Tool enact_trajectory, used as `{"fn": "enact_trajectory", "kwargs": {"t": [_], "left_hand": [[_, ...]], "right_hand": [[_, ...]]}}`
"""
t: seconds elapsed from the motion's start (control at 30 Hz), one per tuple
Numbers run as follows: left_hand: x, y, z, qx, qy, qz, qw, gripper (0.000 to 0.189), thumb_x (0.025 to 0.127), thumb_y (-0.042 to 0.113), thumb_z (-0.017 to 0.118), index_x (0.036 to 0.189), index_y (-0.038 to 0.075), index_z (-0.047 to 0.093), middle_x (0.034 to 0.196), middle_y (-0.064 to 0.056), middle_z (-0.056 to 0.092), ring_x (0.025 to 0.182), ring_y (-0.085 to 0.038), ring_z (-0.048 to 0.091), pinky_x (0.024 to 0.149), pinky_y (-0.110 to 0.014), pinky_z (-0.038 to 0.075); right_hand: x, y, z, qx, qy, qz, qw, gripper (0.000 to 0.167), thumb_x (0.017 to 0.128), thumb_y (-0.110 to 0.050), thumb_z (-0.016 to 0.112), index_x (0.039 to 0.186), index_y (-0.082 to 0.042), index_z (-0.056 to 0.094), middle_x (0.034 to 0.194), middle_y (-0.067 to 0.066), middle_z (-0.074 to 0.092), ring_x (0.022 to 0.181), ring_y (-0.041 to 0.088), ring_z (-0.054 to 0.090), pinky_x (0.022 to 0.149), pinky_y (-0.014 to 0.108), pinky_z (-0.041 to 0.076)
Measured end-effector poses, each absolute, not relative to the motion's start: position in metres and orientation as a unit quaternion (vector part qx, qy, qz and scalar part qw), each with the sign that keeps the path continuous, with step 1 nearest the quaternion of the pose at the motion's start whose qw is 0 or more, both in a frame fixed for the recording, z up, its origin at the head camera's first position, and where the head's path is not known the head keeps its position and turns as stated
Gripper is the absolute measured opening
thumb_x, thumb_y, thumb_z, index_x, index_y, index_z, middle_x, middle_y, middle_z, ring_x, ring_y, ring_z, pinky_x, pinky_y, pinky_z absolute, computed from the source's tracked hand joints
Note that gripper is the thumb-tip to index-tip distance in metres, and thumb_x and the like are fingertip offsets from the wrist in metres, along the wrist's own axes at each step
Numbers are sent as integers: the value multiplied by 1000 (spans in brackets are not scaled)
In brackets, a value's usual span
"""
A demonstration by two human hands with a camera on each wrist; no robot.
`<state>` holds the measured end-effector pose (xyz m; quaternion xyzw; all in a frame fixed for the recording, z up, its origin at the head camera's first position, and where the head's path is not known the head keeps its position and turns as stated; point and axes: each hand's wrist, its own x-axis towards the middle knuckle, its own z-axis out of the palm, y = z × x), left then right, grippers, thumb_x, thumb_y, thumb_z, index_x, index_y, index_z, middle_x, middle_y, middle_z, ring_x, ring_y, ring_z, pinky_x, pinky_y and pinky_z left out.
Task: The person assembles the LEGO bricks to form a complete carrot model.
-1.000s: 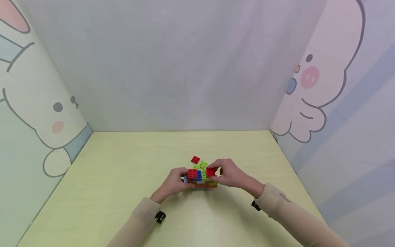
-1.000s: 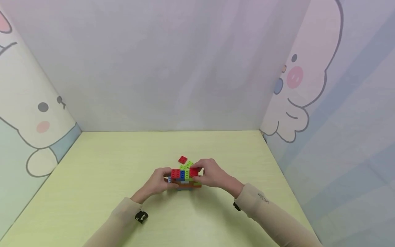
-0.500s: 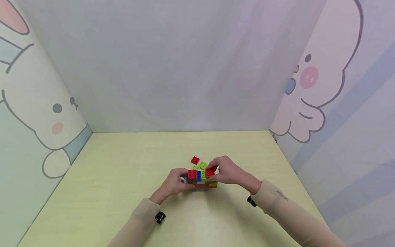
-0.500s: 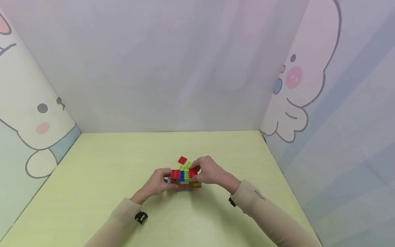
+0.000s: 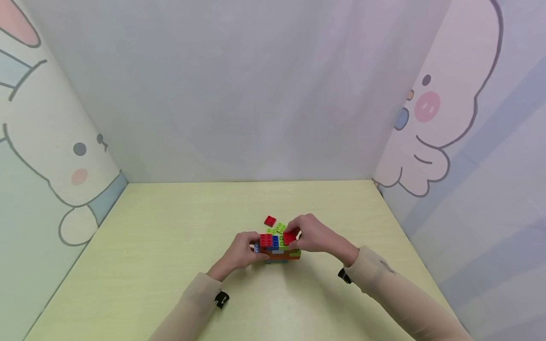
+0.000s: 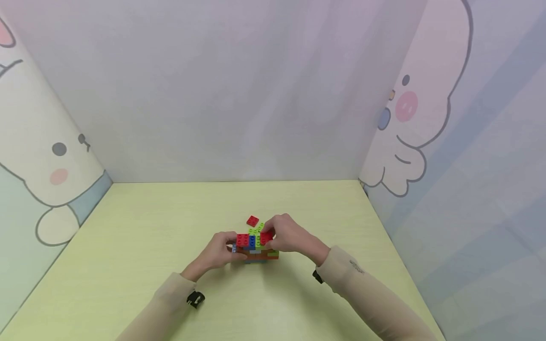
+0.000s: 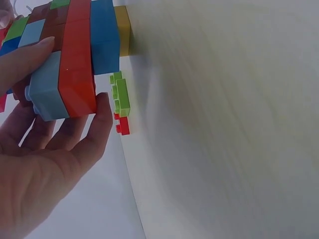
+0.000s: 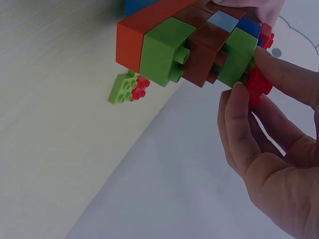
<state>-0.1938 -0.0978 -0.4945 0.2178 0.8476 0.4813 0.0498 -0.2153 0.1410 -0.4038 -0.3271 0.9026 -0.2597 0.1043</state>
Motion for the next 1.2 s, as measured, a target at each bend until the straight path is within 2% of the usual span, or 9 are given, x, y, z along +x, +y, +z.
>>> {"fn": "enact_trajectory", "kwargs": {"t": [0.23, 0.43, 0.57, 0.83, 1.03, 1.2], "left_hand": [[-194, -96, -492, 218, 847, 483, 54, 29, 74, 15, 83, 101, 13, 71, 97, 6, 64, 88, -14, 58, 74, -29, 51], [-194, -96, -488, 212, 850, 479, 57, 29, 75, 16, 83, 101, 13, 71, 96, 6, 65, 88, -14, 58, 77, -31, 50], [-195, -97, -487, 210, 851, 477, 58, 29, 75, 16, 83, 102, 13, 71, 96, 6, 65, 88, -15, 57, 77, -33, 50], [-195, -97, -490, 205, 854, 474, 64, 28, 75, 16, 83, 100, 14, 71, 95, 7, 64, 88, -15, 57, 77, -31, 50], [-195, -98, -493, 203, 853, 475, 69, 29, 75, 16, 83, 101, 14, 71, 95, 8, 64, 88, -14, 57, 76, -29, 50], [-195, -97, -493, 207, 852, 476, 66, 29, 75, 16, 83, 101, 14, 71, 94, 8, 64, 85, -14, 57, 74, -29, 50]], "right_hand": [[-211, 148, -404, -314, 903, -278, 96, 20, 77, -12, 80, 95, -10, 73, 84, -7, 64, 77, 18, 60, 63, 28, 48], [-215, 147, -405, -308, 903, -279, 112, 21, 77, -14, 80, 97, -12, 74, 85, -9, 64, 76, 11, 58, 63, 27, 49], [-218, 144, -406, -304, 903, -275, 124, 19, 78, -14, 79, 95, -14, 73, 83, -9, 63, 77, 13, 58, 63, 27, 49], [-214, 138, -406, -328, 904, -252, 107, 15, 76, -9, 79, 88, -9, 71, 79, -6, 62, 72, 13, 56, 63, 27, 48], [-215, 144, -413, -312, 902, -275, 112, 22, 76, -14, 81, 96, -12, 71, 86, -9, 62, 81, 13, 57, 72, 32, 49], [-216, 152, -441, -279, 884, -355, 121, 28, 77, -23, 81, 100, -15, 68, 90, -10, 62, 84, 14, 58, 76, 36, 50]]}}
